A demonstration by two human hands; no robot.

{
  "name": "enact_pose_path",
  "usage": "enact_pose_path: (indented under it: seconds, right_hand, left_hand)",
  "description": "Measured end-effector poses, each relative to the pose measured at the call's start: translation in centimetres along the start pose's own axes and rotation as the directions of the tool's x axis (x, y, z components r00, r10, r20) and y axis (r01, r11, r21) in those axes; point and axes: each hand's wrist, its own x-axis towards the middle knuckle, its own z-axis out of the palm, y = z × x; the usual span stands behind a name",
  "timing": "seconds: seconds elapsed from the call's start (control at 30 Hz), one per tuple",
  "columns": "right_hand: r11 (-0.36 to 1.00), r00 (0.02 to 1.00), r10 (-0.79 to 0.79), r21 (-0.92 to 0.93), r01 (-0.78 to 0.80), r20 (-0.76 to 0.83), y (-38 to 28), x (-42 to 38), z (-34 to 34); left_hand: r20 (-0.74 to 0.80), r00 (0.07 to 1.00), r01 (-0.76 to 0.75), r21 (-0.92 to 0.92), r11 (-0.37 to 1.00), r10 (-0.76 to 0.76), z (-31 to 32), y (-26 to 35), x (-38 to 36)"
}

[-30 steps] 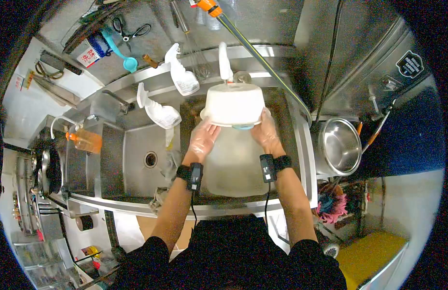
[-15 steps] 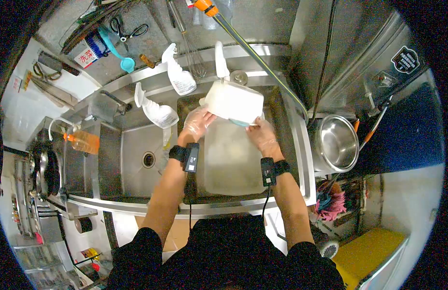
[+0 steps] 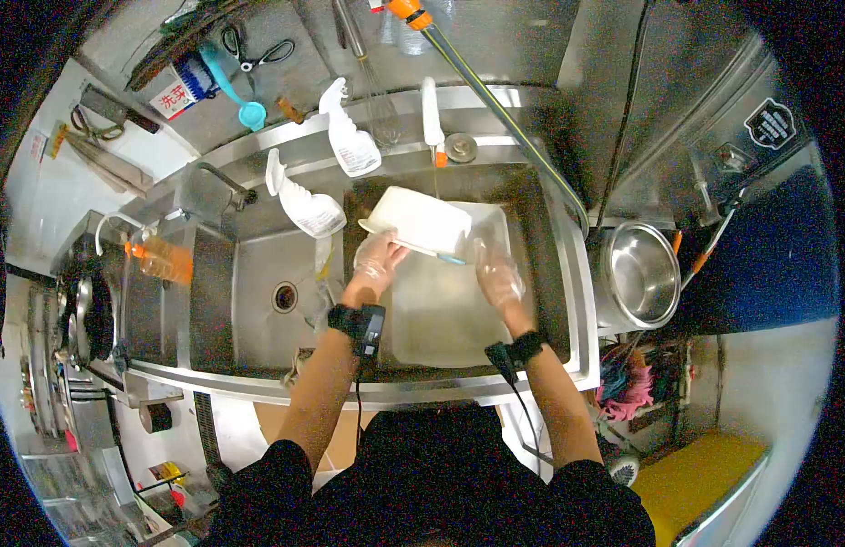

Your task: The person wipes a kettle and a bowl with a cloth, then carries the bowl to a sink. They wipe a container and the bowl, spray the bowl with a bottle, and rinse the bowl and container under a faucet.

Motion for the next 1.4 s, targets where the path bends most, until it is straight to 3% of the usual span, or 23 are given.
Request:
enact_pose_path:
  seconds: [0.07,0.13,0.2,0.3,0.37,0.47,0.53,0.57,0.63,0.67,0.7,0.73,0.77,0.83,0.87,0.9,0.93,1.03,1.1,1.13,1.23,1.3,1.4]
  right_hand:
    - [0.93,0.968,0.088,0.368,0.004,-0.233,-1.3,-2.7,-2.2]
    - [0.947,0.993,0.015,0.32,0.025,-0.121,-2.1,-3.1,-4.1]
    - [0.992,0.993,-0.108,0.059,0.111,-0.05,-3.2,-3.5,-6.0]
    - [0.999,0.999,-0.015,-0.049,0.013,-0.042,-2.7,-1.7,-5.1]
    - [1.0,0.996,0.018,-0.024,-0.02,-0.086,-1.7,-0.9,-5.0]
    - [0.941,0.95,0.31,0.124,-0.314,0.046,-1.4,1.2,-6.3]
    - [0.976,0.976,0.216,-0.004,-0.216,-0.022,1.7,2.6,-3.8]
    - [0.953,0.992,-0.123,-0.28,0.119,0.005,5.1,3.9,-1.1]
    - [0.953,0.99,-0.141,0.266,0.143,-0.026,8.9,3.6,1.4]
    - [0.602,0.967,-0.227,0.764,0.23,-0.111,10.7,3.8,4.3]
    - [0.602,0.967,-0.232,0.765,0.23,-0.108,10.0,3.1,4.0]
    - [0.329,0.983,0.011,0.928,-0.175,0.181,9.3,2.5,3.8]
    - [-0.054,0.846,0.139,0.857,-0.512,0.514,8.2,1.7,3.0]
    - [-0.01,0.805,0.146,0.815,-0.58,0.575,6.5,0.8,3.3]
    - [0.408,0.956,-0.048,0.879,-0.246,0.29,7.3,1.6,6.8]
    - [0.663,0.935,-0.348,0.721,0.201,0.06,4.9,1.1,5.2]
    - [0.281,0.834,-0.019,0.804,-0.524,0.551,2.6,1.5,3.1]
    - [-0.121,0.802,0.105,0.808,-0.576,0.587,-1.2,2.1,-1.6]
    - [0.345,0.998,0.021,0.936,-0.069,0.066,1.1,2.4,0.4]
    - [-0.152,0.866,0.2,0.888,-0.434,0.458,2.0,2.9,0.5]
    - [0.064,0.903,0.163,0.909,-0.412,0.398,5.6,0.3,2.9]
    - [0.045,0.805,0.256,0.825,-0.563,0.535,4.7,-1.4,2.8]
    - [0.11,0.847,0.193,0.847,-0.52,0.495,2.9,-1.1,3.7]
  left_hand:
    - [-0.018,0.999,-0.049,0.029,0.998,0.049,0.3,-1.3,0.5]
    - [0.018,1.0,-0.023,0.049,0.999,0.022,0.6,-2.4,1.1]
    - [0.058,0.998,0.007,0.118,0.993,-0.014,2.0,-3.4,1.2]
    - [0.179,0.976,-0.143,0.111,0.983,0.122,3.6,-4.9,0.4]
    - [0.29,0.955,-0.1,0.132,0.986,0.058,3.9,-4.0,-0.2]
    - [0.321,0.947,-0.083,0.279,0.957,-0.012,3.7,-1.9,-3.2]
    - [0.282,0.943,-0.262,0.294,0.919,0.178,1.7,-2.0,-4.6]
    - [0.324,0.894,-0.387,0.21,0.898,0.31,-0.2,-2.7,-4.3]
    - [0.227,0.931,-0.342,0.278,0.898,0.284,-3.1,-2.4,-5.2]
    - [0.125,0.957,-0.29,0.338,0.895,0.263,-4.4,-2.3,-5.7]
    - [0.12,0.957,-0.289,0.337,0.896,0.264,-5.2,-1.9,-6.7]
    - [0.041,0.971,-0.236,0.346,0.908,0.237,-5.9,-1.7,-7.6]
    - [-0.038,0.977,-0.181,0.351,0.919,0.208,-6.5,-1.6,-8.5]
    - [-0.078,0.98,-0.151,0.299,0.942,0.182,-7.7,-2.3,-8.9]
    - [-0.112,0.982,-0.124,0.247,0.961,0.155,-8.1,-2.6,-8.9]
    - [-0.115,0.981,-0.124,0.248,0.961,0.156,-8.4,-2.9,-8.7]
    - [-0.091,0.984,-0.127,0.253,0.959,0.155,-8.6,-3.3,-8.6]
    - [-0.036,0.98,-0.183,0.237,0.954,0.196,-8.3,-3.8,-8.9]
    - [-0.02,0.981,-0.185,0.216,0.959,0.194,-8.2,-3.6,-9.4]
    - [-0.02,0.981,-0.184,0.215,0.959,0.193,-8.3,-3.5,-9.6]
    - [-0.069,0.979,-0.173,0.207,0.963,0.191,-9.0,-3.7,-10.1]
    - [-0.066,0.98,-0.172,0.174,0.97,0.186,-9.3,-4.0,-10.3]
    - [-0.06,0.986,-0.141,0.217,0.966,0.157,-9.8,-5.3,-9.1]
